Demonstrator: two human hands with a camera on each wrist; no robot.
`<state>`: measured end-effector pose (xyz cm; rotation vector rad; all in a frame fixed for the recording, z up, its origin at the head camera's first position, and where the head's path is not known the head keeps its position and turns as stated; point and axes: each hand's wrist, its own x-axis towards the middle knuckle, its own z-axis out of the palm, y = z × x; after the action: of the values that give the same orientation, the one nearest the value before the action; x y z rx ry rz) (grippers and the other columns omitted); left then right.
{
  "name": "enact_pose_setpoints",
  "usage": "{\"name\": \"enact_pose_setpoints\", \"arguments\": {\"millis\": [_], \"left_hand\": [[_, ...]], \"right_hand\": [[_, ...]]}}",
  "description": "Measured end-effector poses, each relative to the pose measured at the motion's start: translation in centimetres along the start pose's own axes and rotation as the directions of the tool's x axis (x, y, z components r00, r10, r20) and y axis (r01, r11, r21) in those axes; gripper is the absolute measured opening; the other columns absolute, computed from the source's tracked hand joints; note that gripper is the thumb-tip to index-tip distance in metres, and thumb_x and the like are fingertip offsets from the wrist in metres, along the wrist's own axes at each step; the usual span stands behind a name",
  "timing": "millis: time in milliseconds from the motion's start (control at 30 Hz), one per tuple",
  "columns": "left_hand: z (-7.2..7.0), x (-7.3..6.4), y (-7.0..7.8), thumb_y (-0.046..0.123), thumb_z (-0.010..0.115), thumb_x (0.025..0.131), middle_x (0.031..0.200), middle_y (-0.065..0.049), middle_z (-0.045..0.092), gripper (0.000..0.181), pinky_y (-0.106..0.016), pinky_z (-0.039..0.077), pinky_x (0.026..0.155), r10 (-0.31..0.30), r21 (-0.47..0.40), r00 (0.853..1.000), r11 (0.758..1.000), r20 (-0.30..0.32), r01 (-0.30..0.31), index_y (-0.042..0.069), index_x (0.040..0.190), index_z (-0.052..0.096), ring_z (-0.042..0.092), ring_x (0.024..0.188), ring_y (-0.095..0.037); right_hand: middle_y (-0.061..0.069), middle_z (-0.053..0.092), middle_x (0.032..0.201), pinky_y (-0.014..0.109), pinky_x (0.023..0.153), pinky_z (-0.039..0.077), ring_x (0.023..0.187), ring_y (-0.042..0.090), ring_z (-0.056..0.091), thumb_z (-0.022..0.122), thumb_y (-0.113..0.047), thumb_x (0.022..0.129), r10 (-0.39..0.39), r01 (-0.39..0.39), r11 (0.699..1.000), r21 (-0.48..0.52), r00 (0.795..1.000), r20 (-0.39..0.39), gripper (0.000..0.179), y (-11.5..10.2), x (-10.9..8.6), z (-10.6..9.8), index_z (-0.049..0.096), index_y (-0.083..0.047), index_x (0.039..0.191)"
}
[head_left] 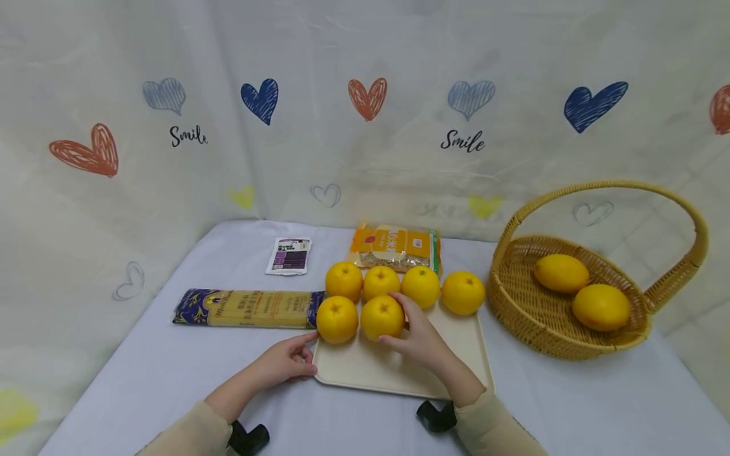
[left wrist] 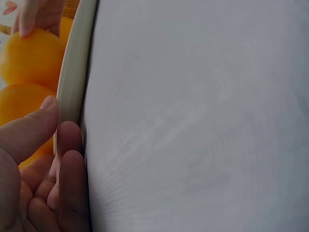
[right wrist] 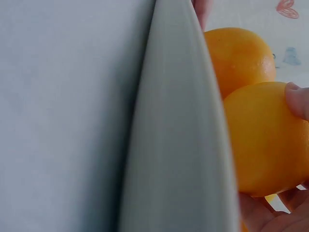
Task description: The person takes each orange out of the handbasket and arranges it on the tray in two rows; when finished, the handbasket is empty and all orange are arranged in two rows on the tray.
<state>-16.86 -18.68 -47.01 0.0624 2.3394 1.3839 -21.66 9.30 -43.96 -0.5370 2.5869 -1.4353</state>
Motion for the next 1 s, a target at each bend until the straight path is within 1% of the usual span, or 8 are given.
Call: {"name": "enact_pose_setpoints", "arguments": {"millis": [167,300,433,667,867,1000], "left_hand": [[0.0,0.2,0.0,0.026,0.075,0.073,0.081,-0.002,0.056,0.080,-0.025,0.044,0.055,0.009,0.007,1.000,1.000,0.004,-0.010,0.008,0.140,0.035,0.050,0.060,-0.012],[0.0,0.3,0.1,0.025,0.075,0.073,0.080,-0.002,0.056,0.080,-0.025,0.044,0.055,0.000,0.009,1.000,1.000,0.002,0.000,0.008,0.140,0.035,0.050,0.060,-0.012],[0.1,0.2,0.1,0.025,0.075,0.073,0.081,-0.002,0.056,0.080,-0.025,0.044,0.056,-0.009,0.005,1.000,1.000,-0.001,0.009,0.008,0.140,0.035,0.050,0.060,-0.012],[0.3,-0.1,0.0,0.025,0.075,0.073,0.082,-0.003,0.056,0.080,-0.025,0.044,0.056,-0.005,-0.006,1.000,1.000,0.012,0.005,0.007,0.140,0.034,0.050,0.061,-0.012],[0.3,-0.1,-0.1,0.026,0.074,0.073,0.082,-0.003,0.056,0.081,-0.025,0.045,0.057,0.004,0.012,1.000,1.000,0.004,-0.004,0.007,0.140,0.033,0.050,0.062,-0.013],[0.0,0.1,-0.1,0.027,0.074,0.073,0.082,-0.003,0.056,0.081,-0.025,0.045,0.057,0.008,0.029,1.000,1.000,0.002,-0.008,0.007,0.140,0.034,0.051,0.063,-0.013]], "right_hand": [[0.006,0.034,0.138,0.042,0.098,0.040,0.121,0.021,0.041,0.077,-0.029,0.072,-0.009,0.009,1.000,-0.002,1.000,-0.005,0.077,0.3,0.0,0.2,0.034,-0.017,0.136],[0.008,0.032,0.138,0.041,0.097,0.041,0.120,0.022,0.041,0.077,-0.027,0.072,-0.007,0.007,1.000,0.009,1.000,-0.008,0.077,0.6,0.0,0.4,0.034,-0.017,0.136],[0.009,0.029,0.139,0.043,0.099,0.039,0.121,0.024,0.040,0.076,-0.026,0.073,-0.001,0.001,1.000,0.024,1.000,-0.005,0.076,0.9,0.0,0.6,0.034,-0.018,0.136],[0.007,0.030,0.138,0.043,0.101,0.036,0.121,0.023,0.040,0.075,-0.025,0.074,-0.012,0.012,1.000,-0.008,1.000,0.009,0.078,1.2,-0.3,0.7,0.032,-0.016,0.138],[0.007,0.029,0.139,0.044,0.103,0.034,0.121,0.023,0.040,0.074,-0.026,0.074,-0.028,0.029,0.999,-0.027,0.999,0.015,0.080,1.2,-0.4,0.7,0.029,-0.015,0.140],[0.009,0.026,0.141,0.047,0.105,0.030,0.124,0.026,0.038,0.074,-0.030,0.075,-0.032,0.033,0.999,-0.033,0.999,0.025,0.084,1.3,-0.3,0.7,0.025,-0.015,0.142]]}}
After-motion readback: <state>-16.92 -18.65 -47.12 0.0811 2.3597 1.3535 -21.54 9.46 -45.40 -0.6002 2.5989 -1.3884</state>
